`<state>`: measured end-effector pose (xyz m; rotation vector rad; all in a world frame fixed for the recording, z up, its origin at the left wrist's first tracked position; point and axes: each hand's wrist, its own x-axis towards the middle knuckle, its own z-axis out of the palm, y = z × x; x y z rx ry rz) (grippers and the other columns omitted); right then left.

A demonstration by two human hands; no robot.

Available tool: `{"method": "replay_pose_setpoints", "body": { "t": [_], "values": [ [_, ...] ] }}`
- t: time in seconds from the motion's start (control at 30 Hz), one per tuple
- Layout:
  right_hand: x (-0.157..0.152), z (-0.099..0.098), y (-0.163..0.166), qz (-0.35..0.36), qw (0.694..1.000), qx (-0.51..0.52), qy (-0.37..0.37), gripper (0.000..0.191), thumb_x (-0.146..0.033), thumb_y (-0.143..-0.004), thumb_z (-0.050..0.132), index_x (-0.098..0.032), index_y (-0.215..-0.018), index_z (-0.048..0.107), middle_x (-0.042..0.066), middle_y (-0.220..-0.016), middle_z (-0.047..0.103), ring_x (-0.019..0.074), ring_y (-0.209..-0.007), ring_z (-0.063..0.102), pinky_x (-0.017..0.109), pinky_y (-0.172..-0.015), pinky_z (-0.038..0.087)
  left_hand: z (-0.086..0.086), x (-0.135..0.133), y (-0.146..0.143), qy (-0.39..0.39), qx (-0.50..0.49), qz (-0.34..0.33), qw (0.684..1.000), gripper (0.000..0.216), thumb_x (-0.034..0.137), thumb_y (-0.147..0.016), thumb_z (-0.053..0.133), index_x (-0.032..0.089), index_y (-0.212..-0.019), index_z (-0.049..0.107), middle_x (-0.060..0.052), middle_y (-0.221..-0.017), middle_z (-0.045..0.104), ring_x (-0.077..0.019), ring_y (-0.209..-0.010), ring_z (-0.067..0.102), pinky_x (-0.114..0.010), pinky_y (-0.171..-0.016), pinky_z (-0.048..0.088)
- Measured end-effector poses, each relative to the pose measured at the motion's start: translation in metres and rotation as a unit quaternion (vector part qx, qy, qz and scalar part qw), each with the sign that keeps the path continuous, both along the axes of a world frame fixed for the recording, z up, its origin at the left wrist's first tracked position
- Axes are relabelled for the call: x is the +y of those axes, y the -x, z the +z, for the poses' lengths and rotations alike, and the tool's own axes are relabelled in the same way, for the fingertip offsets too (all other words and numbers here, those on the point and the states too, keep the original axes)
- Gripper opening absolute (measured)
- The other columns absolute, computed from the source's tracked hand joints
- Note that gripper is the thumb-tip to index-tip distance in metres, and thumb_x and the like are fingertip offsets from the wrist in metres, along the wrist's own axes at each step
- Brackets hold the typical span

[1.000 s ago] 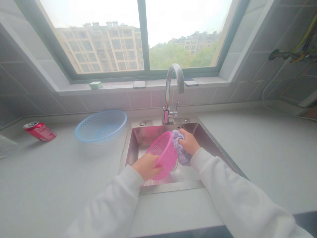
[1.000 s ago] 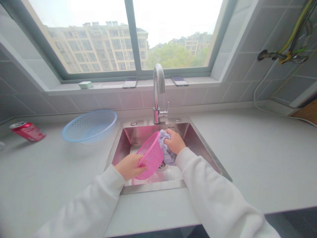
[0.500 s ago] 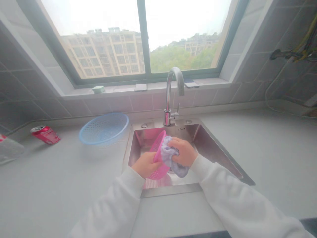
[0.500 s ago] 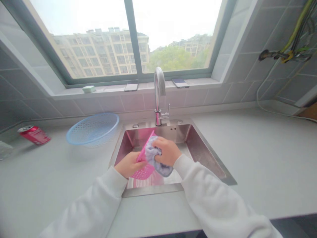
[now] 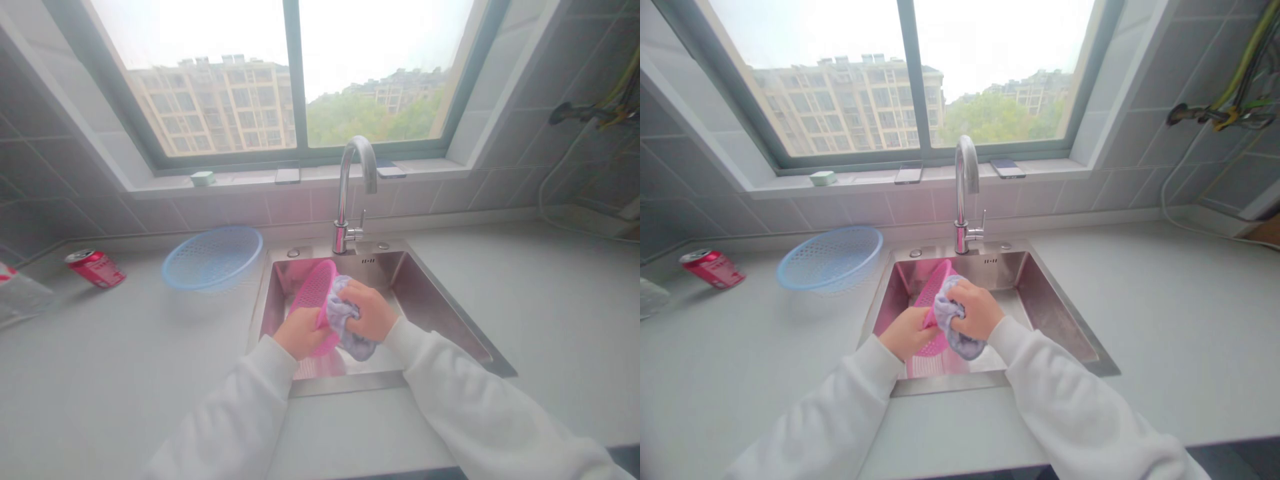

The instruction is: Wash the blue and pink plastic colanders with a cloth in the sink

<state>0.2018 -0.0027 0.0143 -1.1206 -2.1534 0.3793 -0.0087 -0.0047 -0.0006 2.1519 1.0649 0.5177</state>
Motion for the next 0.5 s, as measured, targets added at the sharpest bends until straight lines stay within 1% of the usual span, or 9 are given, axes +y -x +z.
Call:
{"method": "replay_pose_setpoints", "body": {
  "t": [0.07, 0.13, 0.2, 0.27, 0.33, 0.37, 0.43, 0.47, 0.5],
  "values": [
    [0.001, -0.001, -0.001, -0.01, 1.0, 0.016, 0.01, 0.02, -0.021, -0.063, 0.056, -0.023, -0.083, 0.058, 0.003, -0.085, 0.057, 0.0199, -0.076, 0.054, 0.033, -0.073, 0.044, 0.001, 0.002, 0.002, 0.005, -0.003, -0.011, 1.0, 0.014, 0.021, -0.085, 0.056, 0.015, -0.079, 0.067, -0.002, -0.077, 0.067, -0.0181, -0.076, 0.06, -0.027, -0.069, 0.04],
    [0.007, -0.003, -0.009, -0.046, 0.997, 0.058, 0.022, 0.023, -0.021, -0.061, 0.055, -0.023, -0.084, 0.058, 0.002, -0.084, 0.059, 0.0207, -0.079, 0.056, 0.033, -0.076, 0.044, 0.005, 0.002, 0.006, 0.01, 0.012, -0.036, 0.999, 0.012, 0.018, -0.081, 0.057, 0.014, -0.075, 0.065, -0.001, -0.073, 0.065, -0.0175, -0.073, 0.059, -0.027, -0.068, 0.039],
    [0.015, -0.006, -0.022, -0.09, 0.99, 0.1, 0.045, 0.021, -0.023, -0.062, 0.053, -0.022, -0.082, 0.058, 0.0, -0.079, 0.059, 0.0195, -0.076, 0.055, 0.031, -0.074, 0.044, 0.01, -0.001, 0.009, 0.031, 0.023, -0.074, 0.997, 0.011, 0.016, -0.079, 0.057, 0.014, -0.072, 0.065, 0.0, -0.07, 0.064, -0.0166, -0.07, 0.058, -0.026, -0.066, 0.039],
    [0.024, -0.01, -0.034, -0.118, 0.981, 0.131, 0.08, 0.018, -0.025, -0.063, 0.05, -0.022, -0.079, 0.058, -0.002, -0.071, 0.057, 0.0176, -0.07, 0.052, 0.03, -0.069, 0.042, 0.015, -0.004, 0.011, 0.067, 0.026, -0.104, 0.992, 0.011, 0.015, -0.078, 0.057, 0.014, -0.076, 0.068, 0.0, -0.071, 0.065, -0.0168, -0.071, 0.059, -0.026, -0.067, 0.042],
    [0.031, -0.015, -0.042, -0.133, 0.973, 0.153, 0.112, 0.018, -0.027, -0.063, 0.049, -0.021, -0.076, 0.059, -0.003, -0.067, 0.055, 0.0165, -0.066, 0.05, 0.029, -0.065, 0.04, 0.018, -0.006, 0.012, 0.09, 0.018, -0.115, 0.989, 0.02, 0.014, -0.078, 0.056, 0.014, -0.09, 0.072, -0.001, -0.083, 0.072, -0.0197, -0.079, 0.064, -0.028, -0.075, 0.047],
    [0.034, -0.017, -0.045, -0.139, 0.97, 0.159, 0.122, 0.019, -0.028, -0.063, 0.048, -0.02, -0.076, 0.06, -0.003, -0.066, 0.056, 0.0165, -0.065, 0.05, 0.028, -0.064, 0.039, 0.018, -0.006, 0.012, 0.094, 0.002, -0.117, 0.989, 0.03, 0.013, -0.078, 0.056, 0.015, -0.104, 0.072, -0.003, -0.095, 0.074, -0.0221, -0.088, 0.066, -0.03, -0.082, 0.048],
    [0.038, -0.02, -0.046, -0.148, 0.967, 0.16, 0.129, 0.021, -0.028, -0.062, 0.049, -0.02, -0.077, 0.062, -0.002, -0.067, 0.059, 0.0171, -0.067, 0.051, 0.028, -0.065, 0.039, 0.018, -0.006, 0.011, 0.102, -0.056, -0.12, 0.986, 0.057, 0.01, -0.076, 0.057, 0.019, -0.132, 0.062, -0.006, -0.125, 0.071, -0.0264, -0.112, 0.064, -0.035, -0.098, 0.047],
    [0.038, -0.021, -0.045, -0.149, 0.968, 0.155, 0.127, 0.021, -0.027, -0.062, 0.05, -0.02, -0.078, 0.062, -0.002, -0.069, 0.06, 0.0176, -0.069, 0.053, 0.028, -0.065, 0.039, 0.017, -0.005, 0.01, 0.111, -0.088, -0.125, 0.982, 0.067, 0.008, -0.076, 0.058, 0.021, -0.141, 0.055, -0.006, -0.135, 0.066, -0.0276, -0.121, 0.061, -0.037, -0.105, 0.045],
    [0.038, -0.022, -0.044, -0.148, 0.97, 0.148, 0.124, 0.021, -0.027, -0.063, 0.05, -0.02, -0.078, 0.063, -0.002, -0.07, 0.061, 0.018, -0.07, 0.054, 0.028, -0.066, 0.039, 0.016, -0.004, 0.01, 0.123, -0.116, -0.133, 0.977, 0.074, 0.007, -0.075, 0.058, 0.023, -0.146, 0.05, -0.007, -0.14, 0.063, -0.0282, -0.127, 0.057, -0.039, -0.108, 0.043]
  ]
}}
